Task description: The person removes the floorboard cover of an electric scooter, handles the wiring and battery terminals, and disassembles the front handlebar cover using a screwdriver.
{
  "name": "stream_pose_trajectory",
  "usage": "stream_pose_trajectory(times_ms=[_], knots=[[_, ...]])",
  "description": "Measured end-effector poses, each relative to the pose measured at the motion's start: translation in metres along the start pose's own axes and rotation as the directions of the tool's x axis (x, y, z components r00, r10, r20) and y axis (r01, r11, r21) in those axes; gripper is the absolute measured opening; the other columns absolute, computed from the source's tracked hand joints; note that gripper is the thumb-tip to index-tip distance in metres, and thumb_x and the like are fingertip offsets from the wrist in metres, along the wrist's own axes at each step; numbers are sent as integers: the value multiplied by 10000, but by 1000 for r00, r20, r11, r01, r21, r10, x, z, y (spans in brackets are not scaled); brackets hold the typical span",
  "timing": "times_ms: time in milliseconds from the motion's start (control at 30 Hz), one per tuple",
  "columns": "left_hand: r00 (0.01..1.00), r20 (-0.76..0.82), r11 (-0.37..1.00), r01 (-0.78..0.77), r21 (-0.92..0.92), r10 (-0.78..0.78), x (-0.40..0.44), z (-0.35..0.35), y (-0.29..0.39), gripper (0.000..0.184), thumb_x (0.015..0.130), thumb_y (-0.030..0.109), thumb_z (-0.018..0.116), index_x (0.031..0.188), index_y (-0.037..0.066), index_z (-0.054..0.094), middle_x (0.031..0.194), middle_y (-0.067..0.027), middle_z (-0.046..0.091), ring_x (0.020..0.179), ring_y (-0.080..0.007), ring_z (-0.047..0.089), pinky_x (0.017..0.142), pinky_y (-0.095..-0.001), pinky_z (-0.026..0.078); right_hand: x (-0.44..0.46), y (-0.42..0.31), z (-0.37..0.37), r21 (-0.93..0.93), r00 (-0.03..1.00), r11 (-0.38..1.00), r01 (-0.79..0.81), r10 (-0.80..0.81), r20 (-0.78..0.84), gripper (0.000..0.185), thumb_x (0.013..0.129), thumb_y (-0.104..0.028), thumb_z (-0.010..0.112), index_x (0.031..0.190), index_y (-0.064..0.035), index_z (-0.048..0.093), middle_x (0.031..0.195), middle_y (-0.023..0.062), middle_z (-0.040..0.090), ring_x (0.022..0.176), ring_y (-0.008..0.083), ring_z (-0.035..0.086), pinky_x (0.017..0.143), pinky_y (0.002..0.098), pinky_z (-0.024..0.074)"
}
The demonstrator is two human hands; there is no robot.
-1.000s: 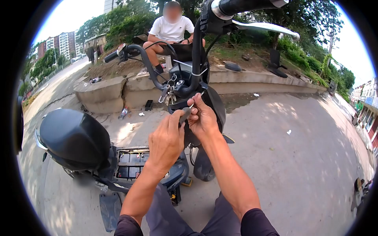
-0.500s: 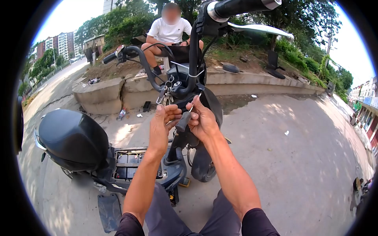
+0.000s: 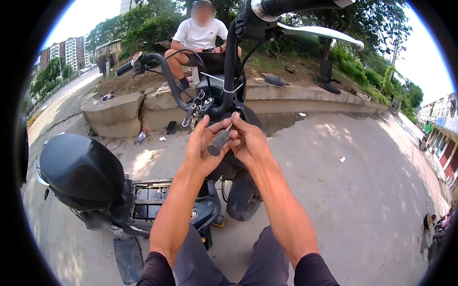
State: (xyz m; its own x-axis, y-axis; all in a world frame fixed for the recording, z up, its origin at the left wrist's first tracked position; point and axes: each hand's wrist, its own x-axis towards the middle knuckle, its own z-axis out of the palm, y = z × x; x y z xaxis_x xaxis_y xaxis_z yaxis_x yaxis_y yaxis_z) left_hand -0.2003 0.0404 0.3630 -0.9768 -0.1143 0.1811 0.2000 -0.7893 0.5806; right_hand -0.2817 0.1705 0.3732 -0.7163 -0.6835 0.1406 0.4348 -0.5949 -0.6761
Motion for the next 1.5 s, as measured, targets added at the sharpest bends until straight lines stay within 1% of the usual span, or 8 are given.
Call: stream_pose_trajectory(times_ms=[233, 333, 500, 633, 933, 1267, 1367, 1500], knots=[[998, 37, 996, 48, -74, -45, 1, -7, 5, 555, 1117, 483, 451, 1190, -46, 605, 964, -138, 683, 866, -256, 689, 851, -399, 566, -1, 8, 13, -43, 999, 998, 38, -40, -35, 209, 1086, -234, 640, 1052, -28, 656, 911, 48, 692, 661, 67, 611, 513, 179, 488], [999, 33, 996, 39, -76, -37, 11, -4, 5, 570, 1142, 475, 360, 1180, -36, 609, 955, -89, 658, 845, -248, 684, 868, -400, 599, -6, 4, 18, -69, 996, 997, 17, -23, -80, 206, 1082, -234, 646, 1038, -32, 655, 918, 49, 701, 661, 58, 621, 511, 170, 490], [998, 31, 997, 55, -49, -53, 11, 2, 7, 598, 1140, 460, 381, 1293, -75, 601, 878, -40, 612, 770, -262, 679, 737, -402, 592, -2, 3, 9, -69, 998, 997, -41, 39, -39, 215, 1050, -270, 700, 1013, -62, 660, 899, 40, 712, 663, 37, 628, 498, 163, 493], [997, 33, 997, 76, -31, -75, 14, -2, 7, 628, 1141, 462, 359, 1366, -83, 575, 861, -32, 591, 743, -272, 676, 701, -413, 612, -9, 4, 19, -122, 991, 992, -30, 13, -132, 216, 1034, -284, 723, 1010, -78, 665, 877, 31, 709, 648, 35, 614, 489, 167, 490], [998, -6, 992, 58, -110, -59, 29, -7, -3, 514, 1140, 427, 385, 1254, -39, 568, 1165, -202, 698, 788, -211, 687, 711, -333, 623, -10, 1, 17, -162, 996, 987, 6, -21, -89, 114, 1068, -158, 648, 1080, -47, 668, 890, 36, 713, 659, 33, 616, 545, 154, 521], [995, -95, 1000, -8, -3, 8, 19, 7, -5, 521, 1137, 341, 407, 1405, -89, 529, 1252, -227, 719, 939, -237, 692, 837, -347, 565, -31, -7, 5, -266, 991, 960, -92, 61, -122, 155, 1047, -209, 693, 994, -66, 665, 887, 17, 708, 605, -4, 568, 467, 141, 447], [999, 52, 1000, -3, -22, 4, 23, -9, -13, 423, 1125, 284, 478, 1348, -64, 567, 1221, -200, 728, 917, -229, 696, 755, -344, 571, -37, -11, -5, -314, 993, 943, -110, 88, -85, 172, 1048, -220, 693, 1001, -55, 676, 864, 10, 699, 581, -13, 535, 443, 140, 400], [999, 20, 999, -48, 16, 48, -2, -3, -26, 221, 1043, 109, 654, 1236, 1, 640, 1111, -130, 739, 922, -212, 718, 670, -313, 590, -72, -12, 7, -534, 990, 836, -129, 79, -115, 197, 1047, -218, 694, 1046, -21, 697, 815, 16, 692, 543, -8, 493, 416, 153, 359]])
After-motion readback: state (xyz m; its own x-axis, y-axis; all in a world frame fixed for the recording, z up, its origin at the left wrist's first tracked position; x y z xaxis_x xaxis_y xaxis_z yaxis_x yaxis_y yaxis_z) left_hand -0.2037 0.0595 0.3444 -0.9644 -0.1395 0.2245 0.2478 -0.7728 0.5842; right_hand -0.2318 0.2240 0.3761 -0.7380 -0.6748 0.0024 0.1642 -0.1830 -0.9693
